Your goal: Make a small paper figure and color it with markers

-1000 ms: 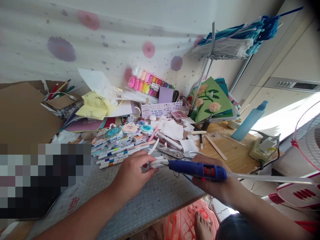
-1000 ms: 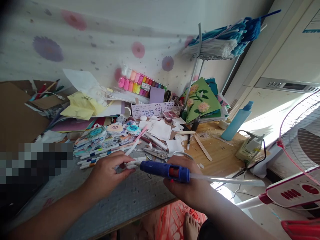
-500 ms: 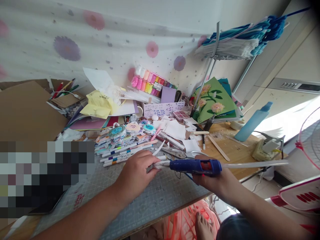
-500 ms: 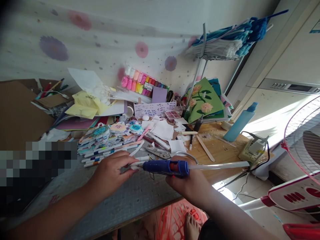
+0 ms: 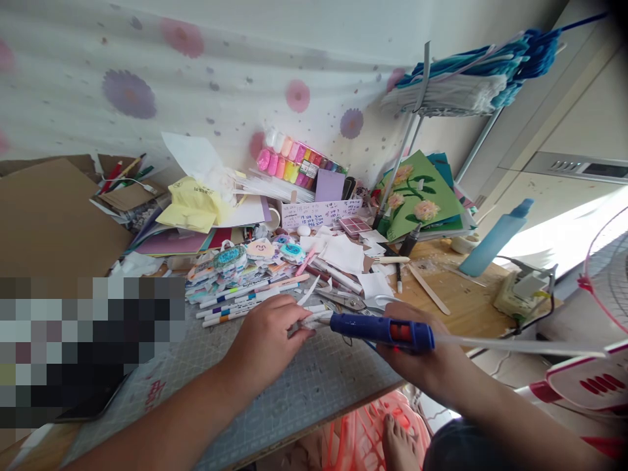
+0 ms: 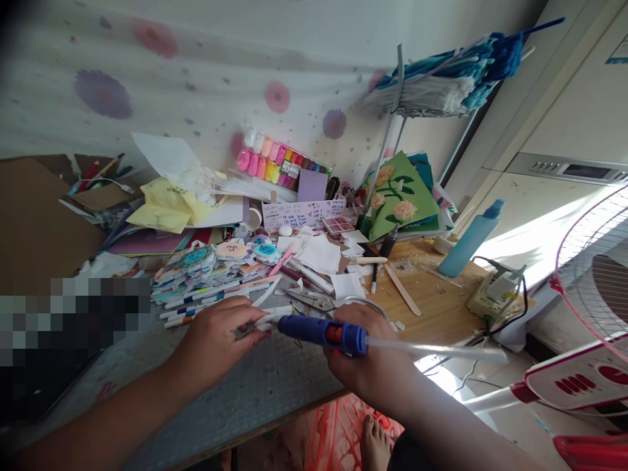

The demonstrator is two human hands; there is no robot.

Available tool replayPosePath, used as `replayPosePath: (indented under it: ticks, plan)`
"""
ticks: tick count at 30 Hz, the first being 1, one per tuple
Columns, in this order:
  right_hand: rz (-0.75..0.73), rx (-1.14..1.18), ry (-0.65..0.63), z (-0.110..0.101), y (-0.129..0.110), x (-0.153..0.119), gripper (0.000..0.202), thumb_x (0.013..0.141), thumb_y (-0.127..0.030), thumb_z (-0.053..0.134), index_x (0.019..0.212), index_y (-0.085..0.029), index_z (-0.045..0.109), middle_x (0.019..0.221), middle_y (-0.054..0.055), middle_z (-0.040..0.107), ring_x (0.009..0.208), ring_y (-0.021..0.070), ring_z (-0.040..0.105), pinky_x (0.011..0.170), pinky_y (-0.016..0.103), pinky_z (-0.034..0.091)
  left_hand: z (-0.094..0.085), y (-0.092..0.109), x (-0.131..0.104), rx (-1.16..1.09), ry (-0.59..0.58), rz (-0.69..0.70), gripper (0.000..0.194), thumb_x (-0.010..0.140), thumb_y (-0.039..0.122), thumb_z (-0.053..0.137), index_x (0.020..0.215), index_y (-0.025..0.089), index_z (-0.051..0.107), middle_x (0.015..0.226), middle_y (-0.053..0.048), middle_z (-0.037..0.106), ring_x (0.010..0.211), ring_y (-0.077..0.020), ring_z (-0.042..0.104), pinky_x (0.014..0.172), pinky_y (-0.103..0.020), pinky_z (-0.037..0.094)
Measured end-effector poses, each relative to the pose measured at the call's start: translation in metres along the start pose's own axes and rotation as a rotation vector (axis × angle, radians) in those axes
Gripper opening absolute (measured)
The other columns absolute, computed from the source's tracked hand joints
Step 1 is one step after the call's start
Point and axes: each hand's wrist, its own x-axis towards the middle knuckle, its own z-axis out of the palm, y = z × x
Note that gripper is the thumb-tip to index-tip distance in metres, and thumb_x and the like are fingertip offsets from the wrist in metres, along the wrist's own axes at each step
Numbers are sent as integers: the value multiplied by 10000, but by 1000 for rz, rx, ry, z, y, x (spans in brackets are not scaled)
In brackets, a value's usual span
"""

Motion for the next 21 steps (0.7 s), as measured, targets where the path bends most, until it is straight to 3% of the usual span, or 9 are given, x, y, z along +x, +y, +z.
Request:
replayPosePath:
  ticks: [2,8,17,19,21]
  plan:
    - [-83,-98,5,-1,-2,-1,156,741,-174,543,636,-215,434,635,13,496,628,180,473,566,309,359,-1,2,0,-7,-21,-33,57,736,133,712,708,166,675,672,-6,590,663,-164,577,571,-235,375]
    - [-300,-190,81,1,3,0,49,720,-220,547,736,-214,500,668,34,527,650,202,472,581,330,360,-2,6,2,-8,-38,-112,287,751,226,683,562,180,472,615,24,500,605,-142,503,542,-233,302]
    - [-483,-447,100,8,-2,-8,186,903,-202,465,965,-169,637,1005,131,684,855,269,583,713,393,447,-1,8,2,-90,-79,-205,324,716,256,649,527,198,393,583,35,470,571,-137,465,534,-238,282]
    - [-452,-395,166,5,9,-5,213,901,-213,478,1014,-186,657,1053,132,683,894,275,601,743,404,460,-1,9,2,-112,-95,-220,277,701,243,638,533,198,423,594,33,488,580,-141,479,541,-236,296]
    - [-278,-194,295,-3,31,4,197,855,-265,562,1007,-215,678,1073,114,676,947,275,611,808,412,472,-1,8,3,-123,-102,-238,263,695,258,626,536,202,424,593,33,488,582,-147,486,547,-238,310]
